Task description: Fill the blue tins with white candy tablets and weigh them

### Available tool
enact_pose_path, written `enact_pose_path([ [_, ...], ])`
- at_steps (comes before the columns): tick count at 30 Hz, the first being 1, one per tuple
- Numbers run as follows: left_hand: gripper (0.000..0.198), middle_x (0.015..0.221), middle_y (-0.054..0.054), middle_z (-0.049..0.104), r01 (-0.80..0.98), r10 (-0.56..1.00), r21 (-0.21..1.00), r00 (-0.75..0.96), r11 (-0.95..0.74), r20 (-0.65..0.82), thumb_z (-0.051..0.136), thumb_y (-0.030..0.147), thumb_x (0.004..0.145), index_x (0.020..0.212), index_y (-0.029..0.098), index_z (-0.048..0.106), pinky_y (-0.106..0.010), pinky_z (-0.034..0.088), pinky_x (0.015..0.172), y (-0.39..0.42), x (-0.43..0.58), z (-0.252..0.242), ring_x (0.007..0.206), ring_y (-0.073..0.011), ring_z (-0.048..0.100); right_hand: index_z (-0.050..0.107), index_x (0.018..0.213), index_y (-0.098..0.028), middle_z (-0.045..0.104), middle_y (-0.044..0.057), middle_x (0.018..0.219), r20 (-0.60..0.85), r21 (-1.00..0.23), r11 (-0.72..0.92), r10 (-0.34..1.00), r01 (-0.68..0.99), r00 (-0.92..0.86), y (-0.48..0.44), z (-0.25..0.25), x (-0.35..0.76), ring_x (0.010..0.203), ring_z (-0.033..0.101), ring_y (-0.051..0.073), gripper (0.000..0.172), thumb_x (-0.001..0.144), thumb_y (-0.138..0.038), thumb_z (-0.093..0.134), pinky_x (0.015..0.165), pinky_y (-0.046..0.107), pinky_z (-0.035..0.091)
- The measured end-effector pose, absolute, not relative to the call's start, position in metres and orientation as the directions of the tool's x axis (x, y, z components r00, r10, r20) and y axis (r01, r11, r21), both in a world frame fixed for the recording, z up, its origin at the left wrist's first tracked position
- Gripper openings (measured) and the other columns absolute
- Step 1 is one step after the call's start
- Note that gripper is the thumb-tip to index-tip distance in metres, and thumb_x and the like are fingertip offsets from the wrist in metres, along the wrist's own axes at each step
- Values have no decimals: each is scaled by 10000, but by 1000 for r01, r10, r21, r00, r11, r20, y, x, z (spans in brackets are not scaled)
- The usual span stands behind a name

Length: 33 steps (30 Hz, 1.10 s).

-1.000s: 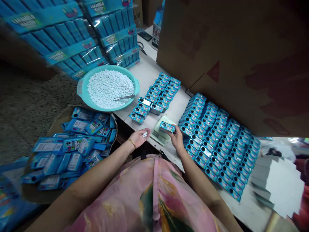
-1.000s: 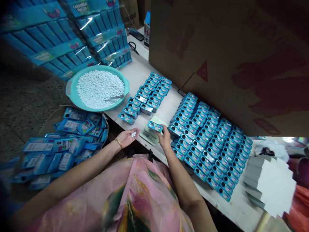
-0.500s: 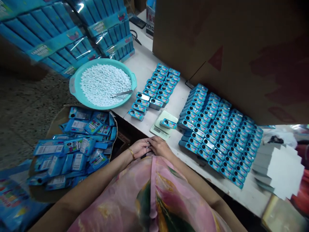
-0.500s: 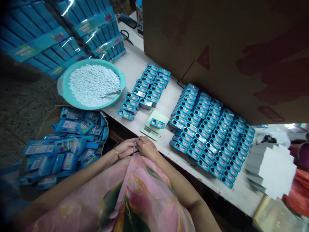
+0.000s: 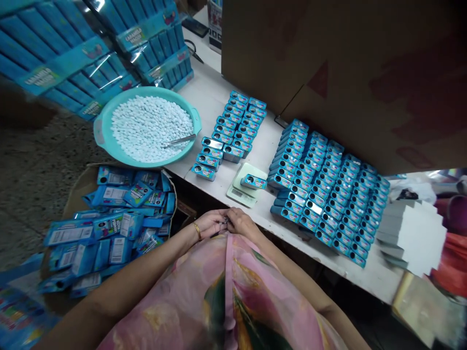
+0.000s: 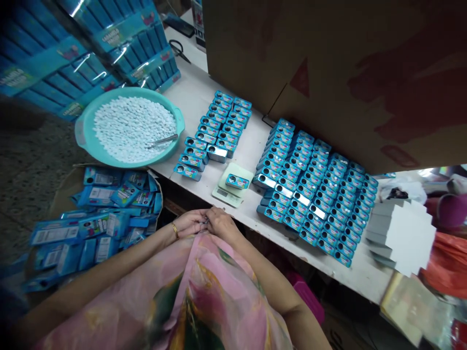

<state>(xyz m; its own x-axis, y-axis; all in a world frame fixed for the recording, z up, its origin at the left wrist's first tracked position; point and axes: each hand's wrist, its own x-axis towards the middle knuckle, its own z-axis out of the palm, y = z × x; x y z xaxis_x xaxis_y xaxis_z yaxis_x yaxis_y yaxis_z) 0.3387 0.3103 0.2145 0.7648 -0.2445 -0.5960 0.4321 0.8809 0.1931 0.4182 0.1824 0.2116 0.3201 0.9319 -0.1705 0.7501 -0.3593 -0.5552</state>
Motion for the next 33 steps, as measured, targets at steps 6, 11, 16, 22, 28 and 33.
enact_pose_path([
  [6,440,833,-110,651,423,-254,174,773,889,-581,419,-97,567,906,83,635,-293,453,754,311,348,216,812,-187,609,555,930,-194,546,57,920,-113,-580,-352,928,734,355,178,216,421,849,501,165,187,772,-143,471,702,270,430],
  [11,443,876,-135,652,377,-221,163,785,912,-579,395,-73,610,975,47,615,-292,448,786,310,362,219,854,-184,597,590,887,-186,583,54,868,-14,-611,-367,891,701,454,172,219,432,850,508,164,189,786,-118,445,772,287,430],
  [16,484,842,-128,659,351,-187,175,783,920,-594,372,-68,610,1025,41,597,-289,456,766,307,379,227,790,-168,603,590,981,-198,588,68,949,-73,-575,-360,917,735,392,173,242,450,879,522,172,217,826,-166,442,765,295,444],
  [22,454,822,-124,649,322,-162,187,800,928,-578,382,-75,587,967,27,608,-275,463,769,305,388,228,745,-144,597,600,907,-178,585,54,870,-79,-617,-400,888,678,452,175,252,465,838,538,154,187,773,-109,487,748,268,443],
  [28,383,915,-143,645,263,-105,228,839,938,-534,419,-55,624,955,15,599,-292,430,867,313,401,235,846,-161,601,613,822,-185,596,29,811,48,-747,-370,798,552,601,178,260,493,751,548,129,145,762,-124,495,697,245,448],
  [33,364,1028,-181,619,245,-65,249,822,937,-565,433,-24,664,998,13,573,-347,383,939,323,401,235,1029,-226,548,635,851,-188,609,46,852,141,-719,-412,701,559,699,191,260,523,815,562,146,167,801,-172,477,761,263,443],
])
